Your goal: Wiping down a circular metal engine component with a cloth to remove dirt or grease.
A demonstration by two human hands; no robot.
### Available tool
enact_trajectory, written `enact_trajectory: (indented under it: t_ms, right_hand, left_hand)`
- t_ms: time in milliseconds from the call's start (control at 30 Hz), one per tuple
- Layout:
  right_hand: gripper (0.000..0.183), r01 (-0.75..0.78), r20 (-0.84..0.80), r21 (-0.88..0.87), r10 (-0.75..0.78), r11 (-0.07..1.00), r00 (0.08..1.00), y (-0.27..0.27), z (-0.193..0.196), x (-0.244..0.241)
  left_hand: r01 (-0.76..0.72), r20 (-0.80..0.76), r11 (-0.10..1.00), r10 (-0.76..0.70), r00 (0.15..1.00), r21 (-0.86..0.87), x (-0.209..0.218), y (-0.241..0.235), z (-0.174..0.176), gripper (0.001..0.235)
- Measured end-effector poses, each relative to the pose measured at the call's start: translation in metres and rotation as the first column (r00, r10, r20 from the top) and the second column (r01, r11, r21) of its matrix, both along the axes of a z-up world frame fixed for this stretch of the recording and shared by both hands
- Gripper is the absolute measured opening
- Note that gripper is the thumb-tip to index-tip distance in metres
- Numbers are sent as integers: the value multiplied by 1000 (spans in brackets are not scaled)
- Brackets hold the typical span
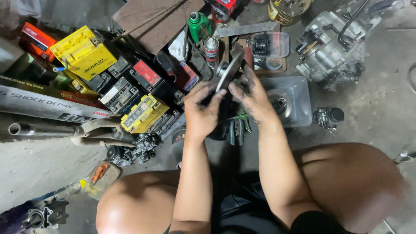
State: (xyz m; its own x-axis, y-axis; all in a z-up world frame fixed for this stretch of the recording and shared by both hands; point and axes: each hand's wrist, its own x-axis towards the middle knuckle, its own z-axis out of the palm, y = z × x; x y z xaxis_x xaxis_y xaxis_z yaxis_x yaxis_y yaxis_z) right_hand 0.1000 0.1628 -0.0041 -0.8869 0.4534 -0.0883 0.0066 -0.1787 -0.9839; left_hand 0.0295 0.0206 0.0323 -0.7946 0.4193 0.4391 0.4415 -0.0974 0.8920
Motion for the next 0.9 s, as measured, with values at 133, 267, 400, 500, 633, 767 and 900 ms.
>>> enact_trajectory:
  t_ms: [133, 267, 400, 500, 633, 767, 900]
  right_hand:
    - [71, 29, -142, -207, -59, 978, 988, 5, -22, -2]
    - [58, 46, -223, -213, -94, 976, 970, 0, -10, 1]
    - [57, 6, -330, -224, -82, 975, 940, 11, -8, 1]
    - [61, -84, -372, -80, 48, 993, 927, 24, -8, 0]
    - [74, -165, -296, 93, 185, 982, 937, 33, 5, 3]
    - [91, -304, -139, 222, 339, 926, 930, 45, 28, 3]
    - [90, -322, -28, 243, 338, 915, 941, 54, 40, -1]
  left_hand:
    - [103, 0, 993, -103, 995, -48, 6, -1, 15, 10]
    - [181, 5, 981, -181, 983, -64, 9, 0, 18, 20]
    - [243, 65, 970, -241, 968, -14, 7, -6, 26, 22]
    - [-27, 74, 998, 31, 997, -53, -9, -15, 11, 2]
    - [-255, 154, 963, 266, 952, -88, -19, -8, -22, 10]
    - [-51, 178, 750, 222, 959, -660, -13, 9, -41, 38]
    - [252, 282, 486, -12, 959, -837, 3, 37, -56, 54]
